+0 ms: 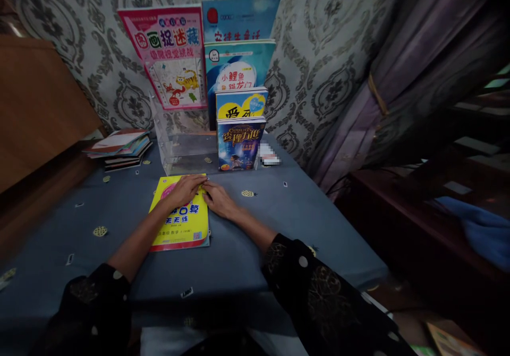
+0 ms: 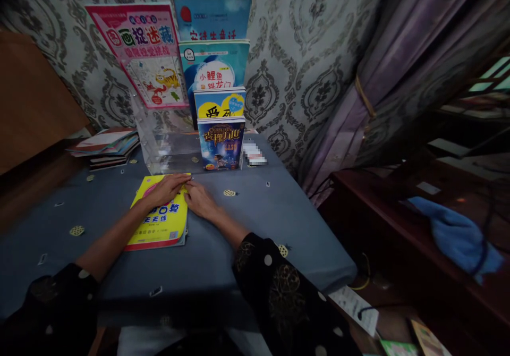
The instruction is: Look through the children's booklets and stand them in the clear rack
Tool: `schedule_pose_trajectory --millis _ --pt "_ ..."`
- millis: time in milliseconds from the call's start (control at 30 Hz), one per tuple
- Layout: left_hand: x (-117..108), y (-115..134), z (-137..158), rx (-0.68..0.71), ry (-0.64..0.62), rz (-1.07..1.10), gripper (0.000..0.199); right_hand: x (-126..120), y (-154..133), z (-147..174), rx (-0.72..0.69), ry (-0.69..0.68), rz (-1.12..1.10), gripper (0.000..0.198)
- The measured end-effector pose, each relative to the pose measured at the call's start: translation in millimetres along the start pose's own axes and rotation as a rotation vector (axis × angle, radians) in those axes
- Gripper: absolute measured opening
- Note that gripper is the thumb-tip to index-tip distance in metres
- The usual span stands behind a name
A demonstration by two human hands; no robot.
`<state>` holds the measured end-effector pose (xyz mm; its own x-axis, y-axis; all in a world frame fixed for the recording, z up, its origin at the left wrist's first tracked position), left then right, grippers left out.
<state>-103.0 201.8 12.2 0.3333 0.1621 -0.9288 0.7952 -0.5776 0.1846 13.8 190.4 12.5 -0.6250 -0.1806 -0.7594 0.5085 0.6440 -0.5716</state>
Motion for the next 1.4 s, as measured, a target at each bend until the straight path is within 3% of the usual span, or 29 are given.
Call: schedule_pose_trajectory --millis 733,1400 --pt "-10.0 43.6 15.9 0.035 -0.117 0.0 0.044 -3.0 -9.6 37.2 -0.052 -0.059 -0.027 0.035" --pt "-14.3 99.8 62.9 0.074 -0.164 -0.022 0.043 -8.1 -36.4 101.2 -0.14 -0.136 -0.099 0.039"
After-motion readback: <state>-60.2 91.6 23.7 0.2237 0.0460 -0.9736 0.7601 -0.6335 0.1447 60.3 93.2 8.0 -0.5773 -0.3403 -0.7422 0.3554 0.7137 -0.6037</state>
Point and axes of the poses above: each hand's wrist, its own z-axis away from the middle knuckle, its own x-axis out of the palm, y = z × x, the point moved 7 cm from there along -z, towards the middle knuckle, and after that the axes turned 8 degrees about x, right-handed, at the moved point
